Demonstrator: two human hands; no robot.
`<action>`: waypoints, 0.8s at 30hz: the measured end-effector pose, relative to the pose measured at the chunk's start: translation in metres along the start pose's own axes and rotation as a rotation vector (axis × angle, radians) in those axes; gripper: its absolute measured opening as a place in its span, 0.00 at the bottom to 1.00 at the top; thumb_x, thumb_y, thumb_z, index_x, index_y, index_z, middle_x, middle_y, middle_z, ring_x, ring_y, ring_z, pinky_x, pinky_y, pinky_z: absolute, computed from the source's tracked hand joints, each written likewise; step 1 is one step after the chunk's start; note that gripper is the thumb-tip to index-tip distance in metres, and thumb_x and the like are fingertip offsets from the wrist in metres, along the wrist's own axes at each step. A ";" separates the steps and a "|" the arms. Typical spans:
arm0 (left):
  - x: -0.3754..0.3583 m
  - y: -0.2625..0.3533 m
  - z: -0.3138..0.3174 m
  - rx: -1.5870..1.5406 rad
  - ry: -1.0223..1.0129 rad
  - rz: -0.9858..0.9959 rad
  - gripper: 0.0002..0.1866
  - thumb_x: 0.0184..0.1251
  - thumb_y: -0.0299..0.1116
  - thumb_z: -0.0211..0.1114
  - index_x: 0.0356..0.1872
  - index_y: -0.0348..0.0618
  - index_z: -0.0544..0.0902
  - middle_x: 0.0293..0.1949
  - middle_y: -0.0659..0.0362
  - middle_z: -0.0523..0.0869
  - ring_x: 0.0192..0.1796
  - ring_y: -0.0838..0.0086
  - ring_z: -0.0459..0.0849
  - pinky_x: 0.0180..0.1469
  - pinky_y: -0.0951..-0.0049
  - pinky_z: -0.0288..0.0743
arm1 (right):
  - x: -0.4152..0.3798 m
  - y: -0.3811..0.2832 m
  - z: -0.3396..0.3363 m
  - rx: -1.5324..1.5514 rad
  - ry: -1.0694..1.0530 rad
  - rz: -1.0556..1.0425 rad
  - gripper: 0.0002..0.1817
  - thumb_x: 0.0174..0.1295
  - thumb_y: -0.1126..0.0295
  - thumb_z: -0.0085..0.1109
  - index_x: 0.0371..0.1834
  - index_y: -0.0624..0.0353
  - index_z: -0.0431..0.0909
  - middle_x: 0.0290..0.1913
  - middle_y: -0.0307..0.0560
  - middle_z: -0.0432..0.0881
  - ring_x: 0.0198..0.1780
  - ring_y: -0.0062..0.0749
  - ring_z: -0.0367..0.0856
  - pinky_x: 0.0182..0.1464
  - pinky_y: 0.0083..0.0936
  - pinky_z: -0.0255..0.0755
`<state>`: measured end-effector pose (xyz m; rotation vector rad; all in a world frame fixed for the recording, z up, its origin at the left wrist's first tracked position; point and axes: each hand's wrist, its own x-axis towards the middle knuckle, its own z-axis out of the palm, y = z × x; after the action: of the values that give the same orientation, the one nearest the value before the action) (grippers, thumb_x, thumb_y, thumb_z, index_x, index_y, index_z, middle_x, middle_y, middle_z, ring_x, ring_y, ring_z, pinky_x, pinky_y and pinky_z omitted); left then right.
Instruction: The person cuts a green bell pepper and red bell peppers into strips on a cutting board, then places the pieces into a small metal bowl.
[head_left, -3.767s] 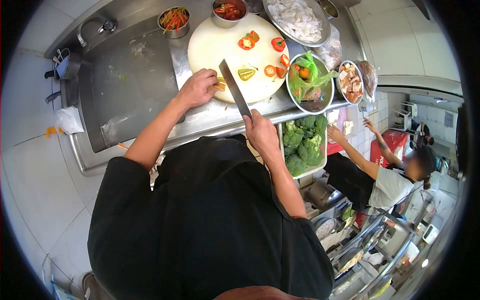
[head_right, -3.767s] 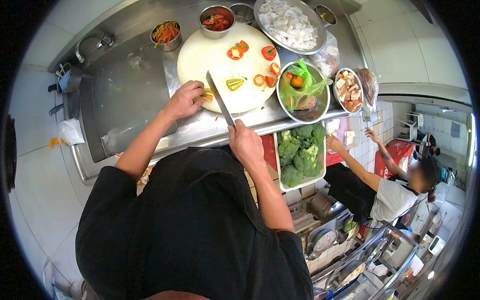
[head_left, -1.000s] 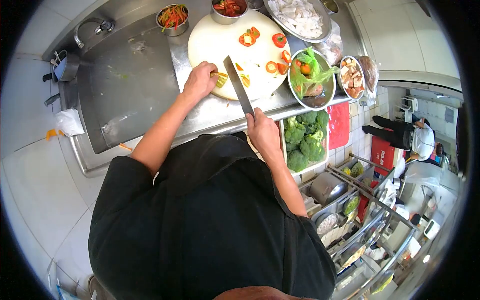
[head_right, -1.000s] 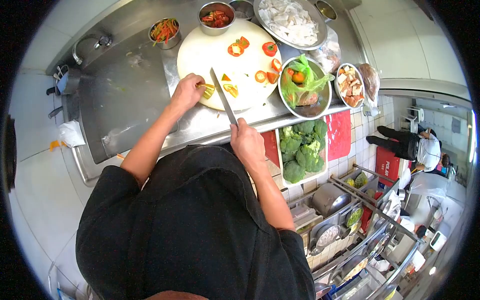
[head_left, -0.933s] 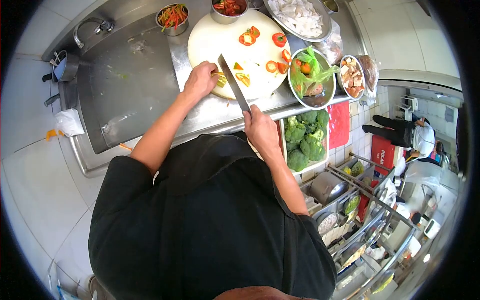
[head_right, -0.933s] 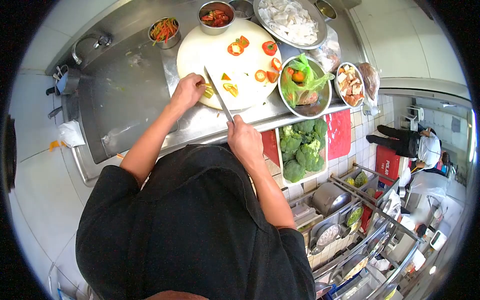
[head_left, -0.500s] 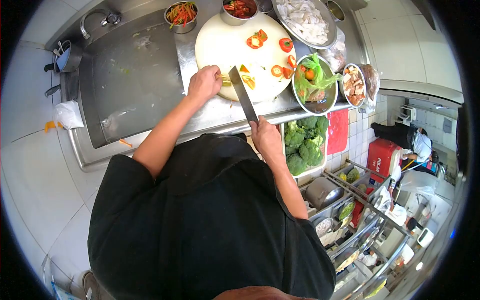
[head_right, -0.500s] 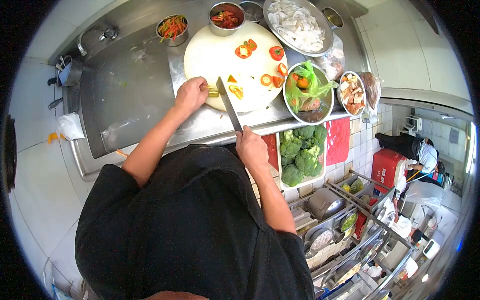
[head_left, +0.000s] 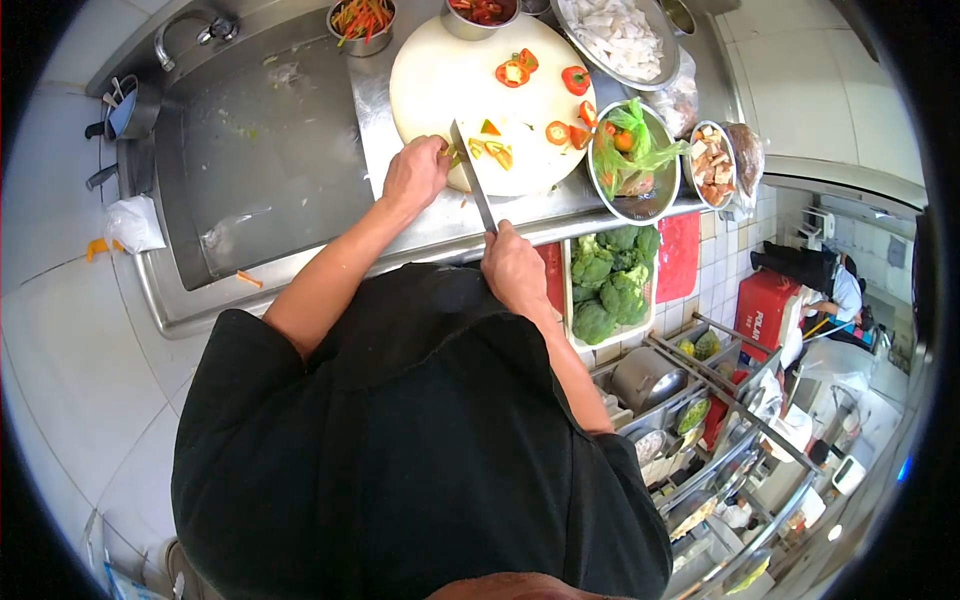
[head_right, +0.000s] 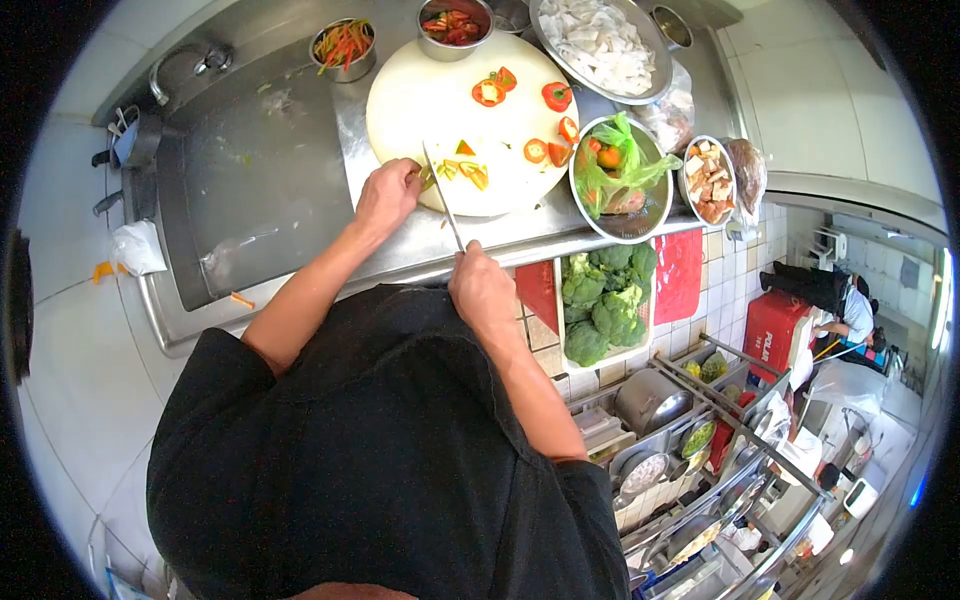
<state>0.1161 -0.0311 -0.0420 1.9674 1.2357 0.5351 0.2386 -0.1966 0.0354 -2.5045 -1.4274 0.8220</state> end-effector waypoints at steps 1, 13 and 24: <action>0.001 -0.001 0.001 0.027 0.005 0.022 0.11 0.68 0.31 0.66 0.46 0.36 0.87 0.40 0.45 0.89 0.44 0.47 0.88 0.49 0.51 0.82 | 0.002 -0.001 0.002 -0.020 0.006 -0.008 0.16 0.76 0.59 0.56 0.43 0.64 0.78 0.34 0.69 0.87 0.41 0.71 0.87 0.48 0.59 0.80; 0.000 -0.020 -0.021 -0.018 0.007 0.300 0.10 0.66 0.29 0.71 0.43 0.35 0.86 0.43 0.50 0.87 0.45 0.56 0.88 0.49 0.62 0.82 | 0.000 0.001 -0.037 -0.026 -0.010 -0.091 0.16 0.77 0.59 0.55 0.43 0.63 0.78 0.32 0.70 0.85 0.40 0.70 0.86 0.46 0.60 0.78; 0.012 -0.035 -0.010 0.041 0.030 0.456 0.10 0.59 0.25 0.70 0.42 0.38 0.85 0.45 0.55 0.86 0.52 0.56 0.85 0.58 0.52 0.76 | 0.021 0.021 -0.042 0.463 -0.277 0.141 0.21 0.76 0.57 0.58 0.42 0.69 0.79 0.24 0.59 0.82 0.24 0.47 0.85 0.34 0.44 0.78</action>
<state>0.0941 -0.0078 -0.0624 2.2935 0.8143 0.7689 0.2849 -0.1845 0.0540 -2.2104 -0.9804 1.3893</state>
